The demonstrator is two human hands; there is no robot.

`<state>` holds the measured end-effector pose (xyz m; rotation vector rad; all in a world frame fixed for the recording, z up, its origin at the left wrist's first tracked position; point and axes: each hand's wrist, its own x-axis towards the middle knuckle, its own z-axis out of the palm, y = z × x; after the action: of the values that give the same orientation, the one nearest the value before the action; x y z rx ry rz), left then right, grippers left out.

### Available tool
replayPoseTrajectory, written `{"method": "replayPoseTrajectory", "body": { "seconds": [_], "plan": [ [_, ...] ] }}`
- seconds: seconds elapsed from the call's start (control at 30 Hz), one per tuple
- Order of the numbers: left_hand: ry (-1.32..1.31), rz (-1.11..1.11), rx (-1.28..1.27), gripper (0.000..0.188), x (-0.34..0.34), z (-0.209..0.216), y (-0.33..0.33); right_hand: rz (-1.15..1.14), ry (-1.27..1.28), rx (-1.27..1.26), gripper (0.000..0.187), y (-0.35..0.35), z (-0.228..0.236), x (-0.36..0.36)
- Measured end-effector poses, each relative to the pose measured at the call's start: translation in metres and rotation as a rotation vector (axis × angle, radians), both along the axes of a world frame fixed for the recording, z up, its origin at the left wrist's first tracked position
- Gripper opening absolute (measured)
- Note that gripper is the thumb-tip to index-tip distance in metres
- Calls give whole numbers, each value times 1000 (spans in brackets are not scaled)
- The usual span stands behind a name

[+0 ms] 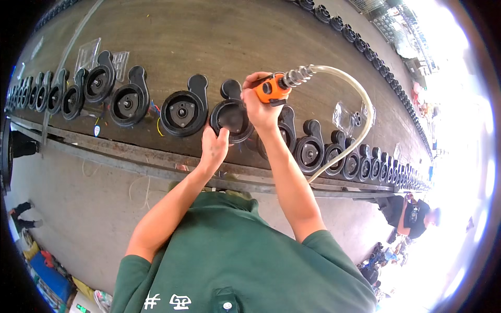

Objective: The person uses a pneumatic screwdriver to fasten components onto circular black housings on an assembly line conveyor belt.

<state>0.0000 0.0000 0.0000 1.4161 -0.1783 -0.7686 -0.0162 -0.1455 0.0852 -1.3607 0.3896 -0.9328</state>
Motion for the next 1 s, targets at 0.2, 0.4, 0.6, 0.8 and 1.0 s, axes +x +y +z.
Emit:
{"method": "replayPoseTrajectory", "body": {
  "seconds": [0.2,0.4,0.6,0.8,1.0],
  "plan": [
    [-63,59,-14,47,-1,-11,-1,-17,-9,-96,20,8,-10,4],
    [-4,77,-46,46,-4,-10,-4,-90,6,-94,24,10,-2,4],
    [-132,90,-12,44,-6,-4,2,-96,-6,-128,25,24,-4,-6],
    [-4,55,-101,40,-3,-10,-3,-12,86,-59,22,6,15,10],
    [-61,30,-12,42,3,5,0,77,-48,49,24,39,14,1]
  ]
}}
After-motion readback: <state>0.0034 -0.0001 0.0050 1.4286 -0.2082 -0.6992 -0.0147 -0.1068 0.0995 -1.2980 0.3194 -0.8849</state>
